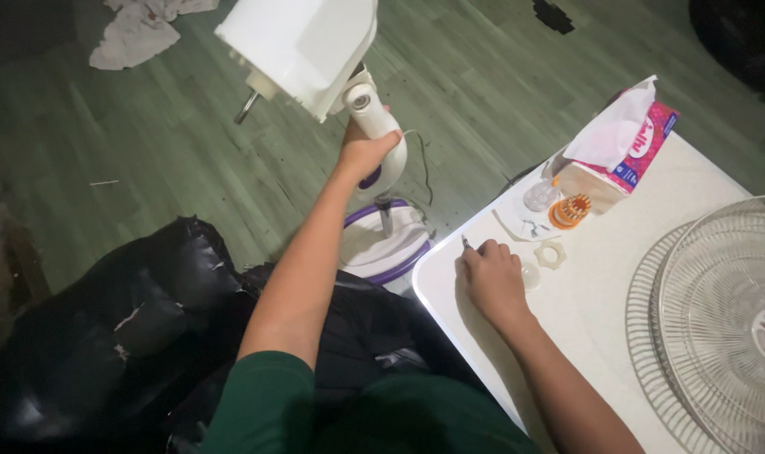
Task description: The person uses a screwdriver to remove screws from the rear housing of a white electric fan. They detach the housing and place it on the table, then continue to unscrew additional fasteners from the fan's motor assembly.
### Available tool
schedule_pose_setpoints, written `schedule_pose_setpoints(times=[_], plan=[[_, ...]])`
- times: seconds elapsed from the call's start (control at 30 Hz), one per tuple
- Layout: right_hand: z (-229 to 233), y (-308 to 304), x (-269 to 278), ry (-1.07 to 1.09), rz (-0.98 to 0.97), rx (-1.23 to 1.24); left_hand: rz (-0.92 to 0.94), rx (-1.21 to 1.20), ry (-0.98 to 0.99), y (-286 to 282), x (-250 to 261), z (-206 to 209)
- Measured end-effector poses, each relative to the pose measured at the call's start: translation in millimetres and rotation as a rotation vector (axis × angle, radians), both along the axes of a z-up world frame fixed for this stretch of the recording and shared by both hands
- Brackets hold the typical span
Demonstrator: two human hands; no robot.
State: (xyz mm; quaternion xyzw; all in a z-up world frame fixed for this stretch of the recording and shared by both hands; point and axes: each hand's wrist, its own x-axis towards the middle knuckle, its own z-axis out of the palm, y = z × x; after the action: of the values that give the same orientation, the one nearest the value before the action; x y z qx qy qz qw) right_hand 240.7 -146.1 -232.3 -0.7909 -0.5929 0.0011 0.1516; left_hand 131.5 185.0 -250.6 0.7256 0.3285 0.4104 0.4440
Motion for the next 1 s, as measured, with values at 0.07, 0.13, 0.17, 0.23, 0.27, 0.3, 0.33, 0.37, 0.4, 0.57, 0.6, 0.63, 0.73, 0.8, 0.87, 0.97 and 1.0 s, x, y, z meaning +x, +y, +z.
schedule_pose_setpoints(times=[0.07,0.13,0.17,0.23,0.27,0.3,0.33,0.37,0.4,0.57,0.6,0.63,0.73,0.8,0.87,0.97,1.0], plan=[[7,2,-1,0.011,0.027,0.069,0.028,0.003,0.027,0,-1,-6],[11,8,0,0.075,0.053,0.128,0.056,0.059,0.024,-2,-1,-11],[11,15,1,0.135,0.064,0.150,0.070,0.112,0.008,-6,-1,-13],[8,37,9,0.309,0.109,0.224,0.078,0.217,-0.047,-12,1,-13],[3,53,13,0.430,0.144,0.270,0.075,0.264,-0.079,-17,-1,-13],[-4,71,17,0.551,0.180,0.316,0.071,0.310,-0.110,-21,-2,-11],[-15,96,17,0.822,0.167,0.330,0.048,0.278,-0.072,-23,-5,-9],[-28,119,17,1.092,0.152,0.340,0.025,0.245,-0.034,-24,-9,-6],[-40,139,18,1.234,0.065,0.295,0.002,0.215,0.002,-23,-12,-1],[-107,214,10,1.070,-0.044,0.190,-0.212,-0.017,-0.013,-13,-23,22],[-115,222,15,0.980,-0.021,0.099,-0.234,-0.035,-0.039,-12,-23,25],[-120,232,19,0.890,0.002,0.009,-0.212,-0.021,-0.037,-13,-24,27],[-122,245,35,0.773,0.172,-0.121,-0.122,0.003,-0.055,-22,-12,27],[-110,246,39,0.828,0.306,-0.154,-0.006,0.009,-0.076,-33,-4,24],[-92,241,43,0.966,0.422,-0.177,0.036,0.037,-0.125,-43,0,22],[-69,233,40,1.170,0.430,-0.255,0.068,0.042,-0.150,-49,7,21],[-63,232,36,1.209,0.434,-0.218,0.077,0.045,-0.151,-48,7,22]])
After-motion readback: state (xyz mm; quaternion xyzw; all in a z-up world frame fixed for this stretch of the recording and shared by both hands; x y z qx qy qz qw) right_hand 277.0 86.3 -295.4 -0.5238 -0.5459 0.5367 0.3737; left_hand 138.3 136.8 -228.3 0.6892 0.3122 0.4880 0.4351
